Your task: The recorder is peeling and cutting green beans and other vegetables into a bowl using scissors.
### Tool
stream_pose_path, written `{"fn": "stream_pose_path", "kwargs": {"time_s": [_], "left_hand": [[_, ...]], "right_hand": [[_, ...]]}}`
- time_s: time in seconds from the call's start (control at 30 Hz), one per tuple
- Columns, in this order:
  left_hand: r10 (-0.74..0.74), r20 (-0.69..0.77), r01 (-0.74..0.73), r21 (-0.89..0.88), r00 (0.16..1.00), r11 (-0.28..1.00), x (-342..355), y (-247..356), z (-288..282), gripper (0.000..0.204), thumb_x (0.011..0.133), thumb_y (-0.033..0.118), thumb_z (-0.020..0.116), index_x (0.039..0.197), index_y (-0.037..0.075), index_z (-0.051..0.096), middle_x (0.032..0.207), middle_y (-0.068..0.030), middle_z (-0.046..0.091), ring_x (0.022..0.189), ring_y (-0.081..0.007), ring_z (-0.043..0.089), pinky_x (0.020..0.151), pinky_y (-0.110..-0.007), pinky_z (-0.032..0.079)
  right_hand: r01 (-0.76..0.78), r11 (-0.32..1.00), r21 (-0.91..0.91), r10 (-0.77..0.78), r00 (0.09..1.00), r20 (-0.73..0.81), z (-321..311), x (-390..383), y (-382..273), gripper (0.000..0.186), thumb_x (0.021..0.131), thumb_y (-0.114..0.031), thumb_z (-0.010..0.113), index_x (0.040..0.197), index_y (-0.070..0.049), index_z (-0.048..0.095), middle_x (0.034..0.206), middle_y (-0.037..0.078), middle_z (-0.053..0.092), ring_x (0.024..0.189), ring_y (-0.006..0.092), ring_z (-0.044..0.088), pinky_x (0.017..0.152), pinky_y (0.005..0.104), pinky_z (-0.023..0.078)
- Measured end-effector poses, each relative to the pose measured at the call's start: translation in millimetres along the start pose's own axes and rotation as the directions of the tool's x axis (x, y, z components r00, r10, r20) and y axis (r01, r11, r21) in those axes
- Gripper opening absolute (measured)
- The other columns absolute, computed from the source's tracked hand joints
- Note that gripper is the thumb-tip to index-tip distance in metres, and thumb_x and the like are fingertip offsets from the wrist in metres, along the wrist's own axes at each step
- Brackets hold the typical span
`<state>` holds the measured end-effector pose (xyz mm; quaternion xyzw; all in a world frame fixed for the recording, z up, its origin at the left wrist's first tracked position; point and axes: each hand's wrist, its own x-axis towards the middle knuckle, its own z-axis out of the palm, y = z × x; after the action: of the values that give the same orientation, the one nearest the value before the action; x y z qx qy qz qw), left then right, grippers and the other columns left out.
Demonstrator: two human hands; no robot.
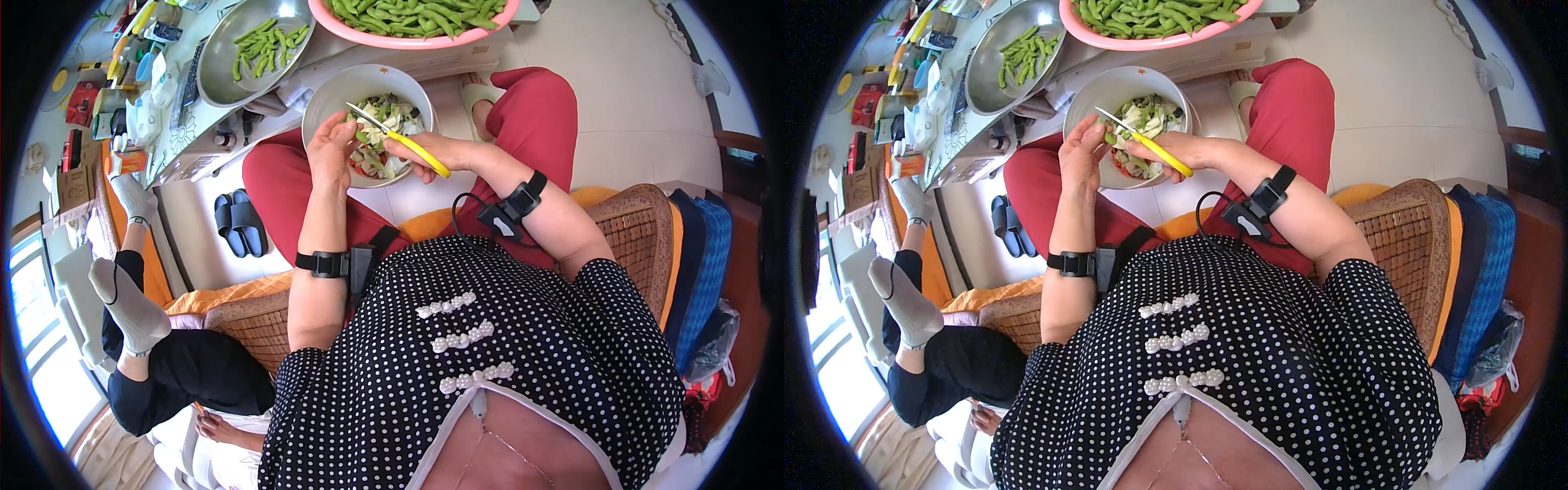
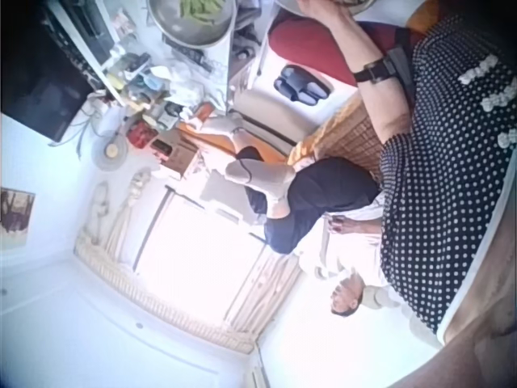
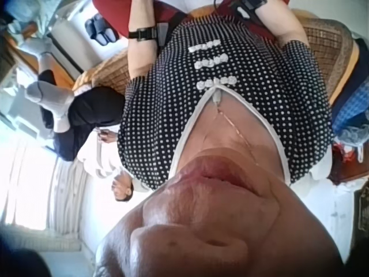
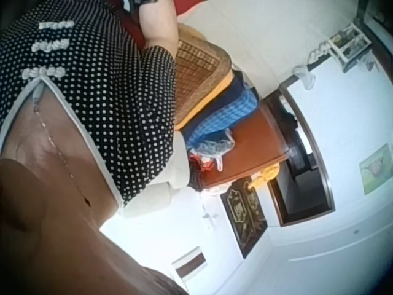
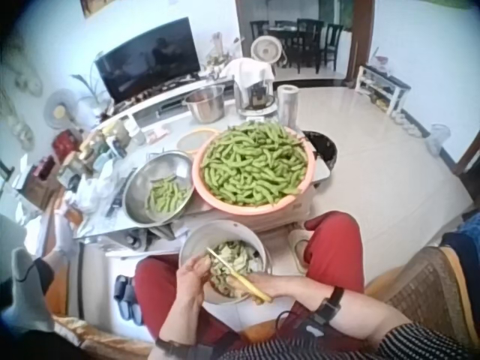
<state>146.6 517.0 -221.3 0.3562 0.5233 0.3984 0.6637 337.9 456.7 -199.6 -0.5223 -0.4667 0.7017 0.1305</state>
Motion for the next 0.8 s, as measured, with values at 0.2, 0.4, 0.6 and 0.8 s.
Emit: {"fn": "stream_pose_path", "kwargs": {"time_s": [0.2,0.4,0.6,0.8], "left_hand": [[0.005,0.11,-0.006,0.003,0.994,1.0,4.7,0.0,-6.2,0.012,0.084,0.009,0.062,0.094,0.003,0.061,0.083,-0.0057,0.065,0.077,-0.0127,0.061,0.07,-0.025,0.048],[-0.045,0.089,0.03,0.156,0.995,0.987,1.4,8.4,0.3,0.01,0.083,0.01,0.063,0.089,0.002,0.061,0.08,-0.0042,0.064,0.071,-0.0112,0.06,0.067,-0.023,0.047],[0.033,-0.022,-0.028,0.191,0.999,0.981,4.1,16.6,1.8,0.012,0.081,0.008,0.062,0.089,-0.001,0.062,0.077,-0.0076,0.061,0.068,-0.015,0.06,0.055,-0.029,0.054],[0.705,0.07,-0.584,0.622,0.705,0.522,58.0,145.4,4.3,0.02,0.084,0.011,0.061,0.1,-0.002,0.064,0.082,-0.0077,0.063,0.075,-0.0161,0.059,0.073,-0.027,0.047]], "right_hand": [[0.092,0.996,-0.017,-0.091,0.993,0.074,-4.0,1.1,-1.9,0.065,0.083,-0.071,0.036,0.072,-0.007,0.048,0.057,0.002,0.046,0.052,0.0114,0.051,0.05,0.0255,0.044],[0.104,0.985,-0.137,-0.11,0.993,-0.042,-2.5,-8.1,-14.6,0.061,0.082,-0.067,0.044,0.093,-0.007,0.054,0.063,0.005,0.05,0.048,0.0131,0.051,0.043,0.0257,0.044],[-0.152,0.921,-0.358,0.08,0.975,-0.208,-6.0,22.6,23.1,0.079,0.073,-0.07,0.053,0.091,0.007,0.059,0.072,0.017,0.061,0.048,0.0247,0.06,0.036,0.033,0.05],[-0.166,0.867,-0.469,0.047,0.966,-0.256,-2.1,13.0,13.6,0.085,0.072,-0.077,0.045,0.074,0.006,0.063,0.069,0.018,0.062,0.058,0.0285,0.063,0.055,0.0377,0.051]]}}
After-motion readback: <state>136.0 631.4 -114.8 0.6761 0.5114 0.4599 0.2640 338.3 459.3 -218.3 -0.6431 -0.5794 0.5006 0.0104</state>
